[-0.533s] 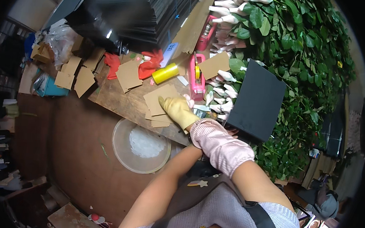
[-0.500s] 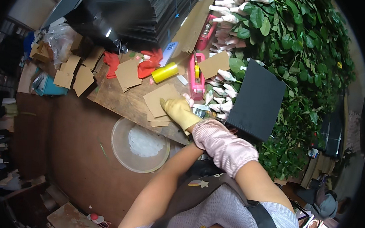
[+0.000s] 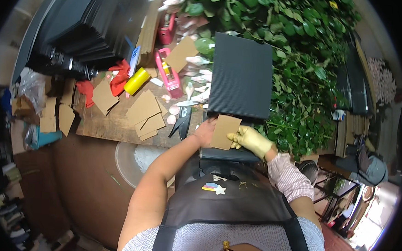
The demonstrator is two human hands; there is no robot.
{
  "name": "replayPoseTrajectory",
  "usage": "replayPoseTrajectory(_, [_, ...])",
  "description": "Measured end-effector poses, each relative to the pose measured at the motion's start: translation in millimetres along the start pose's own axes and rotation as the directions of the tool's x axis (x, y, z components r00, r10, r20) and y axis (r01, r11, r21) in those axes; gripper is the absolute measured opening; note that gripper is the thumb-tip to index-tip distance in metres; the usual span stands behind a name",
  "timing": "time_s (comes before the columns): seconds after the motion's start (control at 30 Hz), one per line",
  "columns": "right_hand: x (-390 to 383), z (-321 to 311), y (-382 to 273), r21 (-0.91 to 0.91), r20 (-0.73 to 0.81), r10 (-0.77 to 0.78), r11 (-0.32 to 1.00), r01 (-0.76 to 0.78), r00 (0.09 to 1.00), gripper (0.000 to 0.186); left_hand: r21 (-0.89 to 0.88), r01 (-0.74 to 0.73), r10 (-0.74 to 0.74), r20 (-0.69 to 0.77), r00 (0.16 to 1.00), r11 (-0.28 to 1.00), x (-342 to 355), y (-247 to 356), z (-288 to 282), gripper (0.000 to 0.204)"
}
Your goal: The person arranges white flowers and green leaves into a black rectangular container. They repeatedly place stems into the container, adjust the arrangement, and add more foliage to fill the space.
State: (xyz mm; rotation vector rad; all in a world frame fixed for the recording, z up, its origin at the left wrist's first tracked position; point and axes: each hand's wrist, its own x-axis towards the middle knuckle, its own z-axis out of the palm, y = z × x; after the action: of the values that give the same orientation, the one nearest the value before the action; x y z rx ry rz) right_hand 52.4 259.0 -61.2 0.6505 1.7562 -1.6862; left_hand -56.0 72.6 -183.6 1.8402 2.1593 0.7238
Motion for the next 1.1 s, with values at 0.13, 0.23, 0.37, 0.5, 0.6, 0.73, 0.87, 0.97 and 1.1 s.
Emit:
replayPoseTrajectory(0.13, [25, -10, -8, -0.193, 0.016, 0.139, 0.972, -0.133, 0.990, 0.036, -0.142, 0.130, -0.100, 0.200, 0.975, 0.981, -4, 0, -5, 0.077])
replayPoseTrajectory(0.23, [35, -9, -7, -0.267, 0.008, 0.159, 0.952, -0.151, 0.987, 0.038, -0.009, 0.075, -0.068, 0.296, 0.953, 0.997, -11, -5, -28, 0.077])
replayPoseTrajectory(0.37, [41, -4, 0, -0.427, -0.104, 0.164, 0.883, -0.193, 0.981, 0.047, 0.093, 0.059, -0.053, -0.063, 0.997, 0.994, -63, -18, -63, 0.067])
replayPoseTrajectory(0.5, [25, 0, -17, -0.490, -0.122, 0.155, 0.849, -0.195, 0.980, 0.048, 0.091, 0.011, -0.008, -0.039, 0.999, 0.996, -55, -3, -81, 0.041])
replayPoseTrajectory(0.6, [-2, 3, -47, -0.532, -0.142, 0.214, 0.807, -0.257, 0.966, 0.050, 0.038, -0.015, 0.016, -0.039, 0.999, 0.999, -25, 18, -64, 0.026])
replayPoseTrajectory(0.73, [-28, -7, -30, -0.754, -0.111, -0.466, 0.615, 0.231, 0.878, 0.043, 0.095, 0.023, -0.017, -0.068, 0.998, 0.995, -20, 24, -48, 0.021])
replayPoseTrajectory(0.87, [-57, -58, -66, -0.729, -0.411, -0.847, 0.528, 0.436, 0.337, 0.032, 0.167, 0.063, -0.052, -0.067, 0.996, 0.984, -27, 24, -46, 0.019])
replayPoseTrajectory(0.97, [-21, -120, -45, -0.903, -0.416, -0.853, 0.347, -0.253, 0.314, 0.050, 0.170, 0.039, -0.031, -0.049, 0.998, 0.985, -17, 20, -44, 0.017])
replayPoseTrajectory(1.1, [-15, -136, -71, -0.956, -0.187, -0.895, 0.071, -0.286, 0.405, 0.081, 0.240, 0.017, -0.020, 0.012, 1.000, 0.971, -19, 21, -50, 0.019])
